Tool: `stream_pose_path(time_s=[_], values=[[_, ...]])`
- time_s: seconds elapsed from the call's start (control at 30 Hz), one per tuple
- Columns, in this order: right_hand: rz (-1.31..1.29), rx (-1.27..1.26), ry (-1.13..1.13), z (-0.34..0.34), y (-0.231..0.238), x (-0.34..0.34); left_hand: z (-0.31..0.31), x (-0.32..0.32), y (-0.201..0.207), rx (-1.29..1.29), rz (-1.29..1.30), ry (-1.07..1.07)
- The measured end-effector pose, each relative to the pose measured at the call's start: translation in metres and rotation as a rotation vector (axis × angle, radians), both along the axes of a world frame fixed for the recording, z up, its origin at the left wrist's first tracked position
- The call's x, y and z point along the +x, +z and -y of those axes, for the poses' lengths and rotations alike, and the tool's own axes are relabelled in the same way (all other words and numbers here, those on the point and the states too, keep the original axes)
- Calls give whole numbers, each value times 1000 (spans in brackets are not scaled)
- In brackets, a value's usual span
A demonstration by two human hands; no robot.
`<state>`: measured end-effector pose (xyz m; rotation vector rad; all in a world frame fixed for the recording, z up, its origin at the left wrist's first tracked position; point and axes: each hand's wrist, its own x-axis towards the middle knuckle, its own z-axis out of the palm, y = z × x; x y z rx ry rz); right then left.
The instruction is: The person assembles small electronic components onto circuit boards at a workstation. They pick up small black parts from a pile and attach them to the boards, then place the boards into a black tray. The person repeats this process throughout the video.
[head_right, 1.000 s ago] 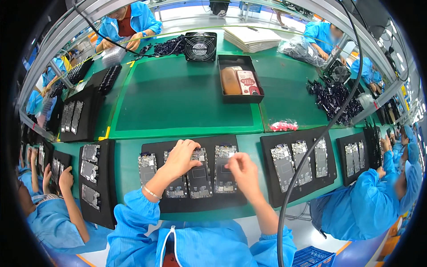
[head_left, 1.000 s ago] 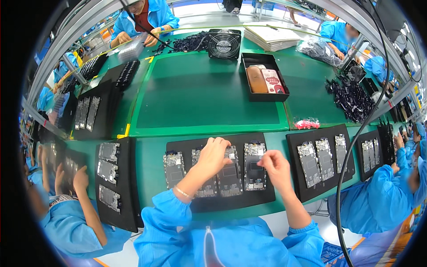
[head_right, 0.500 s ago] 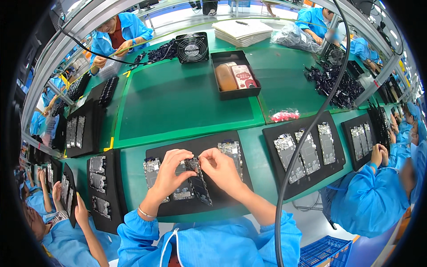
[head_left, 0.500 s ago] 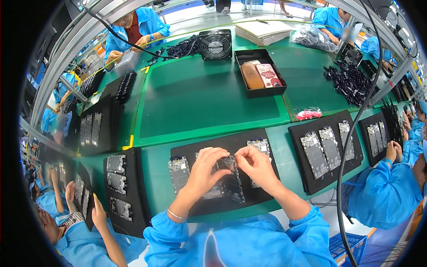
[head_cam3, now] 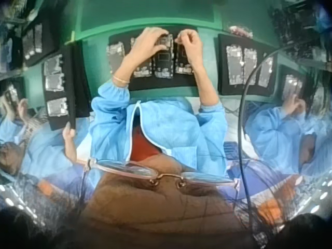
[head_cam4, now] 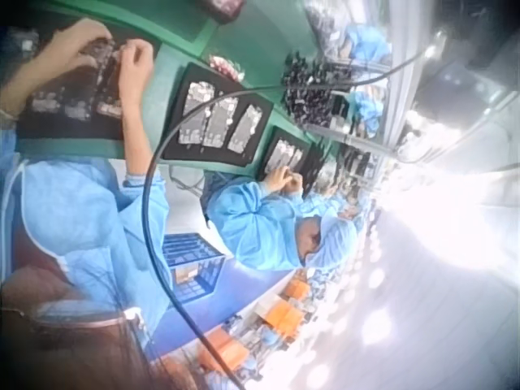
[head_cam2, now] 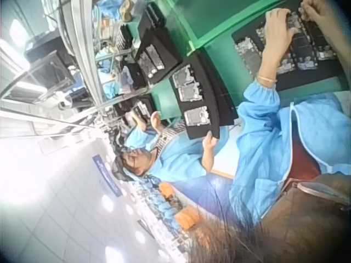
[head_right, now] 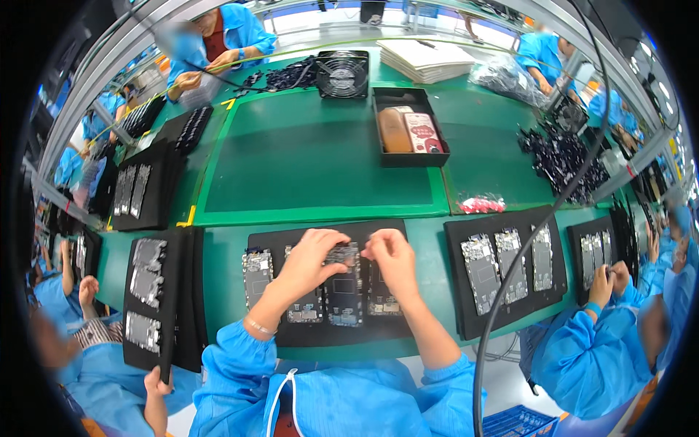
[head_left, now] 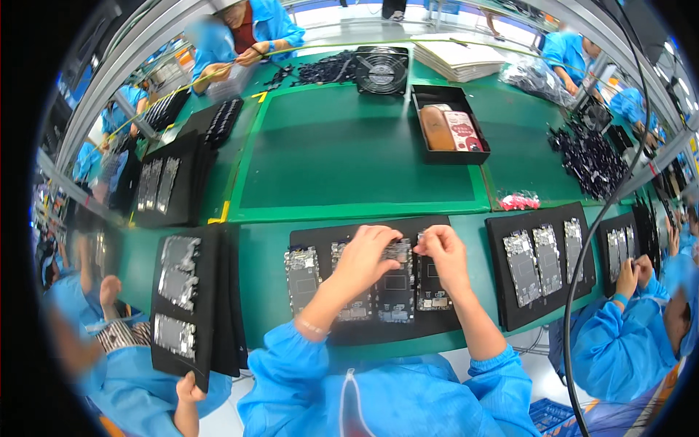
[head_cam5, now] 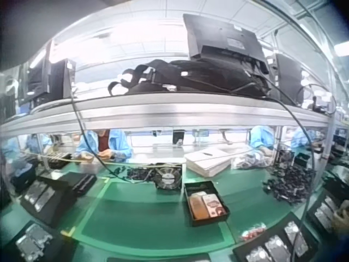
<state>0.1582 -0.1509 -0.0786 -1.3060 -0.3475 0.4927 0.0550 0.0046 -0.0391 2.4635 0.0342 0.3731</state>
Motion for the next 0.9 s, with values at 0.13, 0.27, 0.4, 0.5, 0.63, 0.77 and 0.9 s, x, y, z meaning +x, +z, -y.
stream_pose_path(time_s=[0.13, 0.27, 0.4, 0.5, 0.63, 0.77, 0.9], values=[[31, -82, -21, 16, 12, -3, 1, 11, -16, 233, -23, 176], [17, -124, 53, 24, 14, -17, -21, -19, -15, 239, -383, 299], [43, -191, 162, -3, 12, -37, -31, -46, 1, 60, -233, 214], [77, -184, 225, -27, 14, -51, -29, -65, 19, -2, -56, 183], [65, -148, 257, -48, 19, -63, -29, -77, 26, -57, 54, 170], [79, -163, 292, -56, 19, -70, -31, -81, 24, -98, 82, 162], [29, -123, 302, -52, 28, -75, -32, -83, 24, -116, 85, 161]])
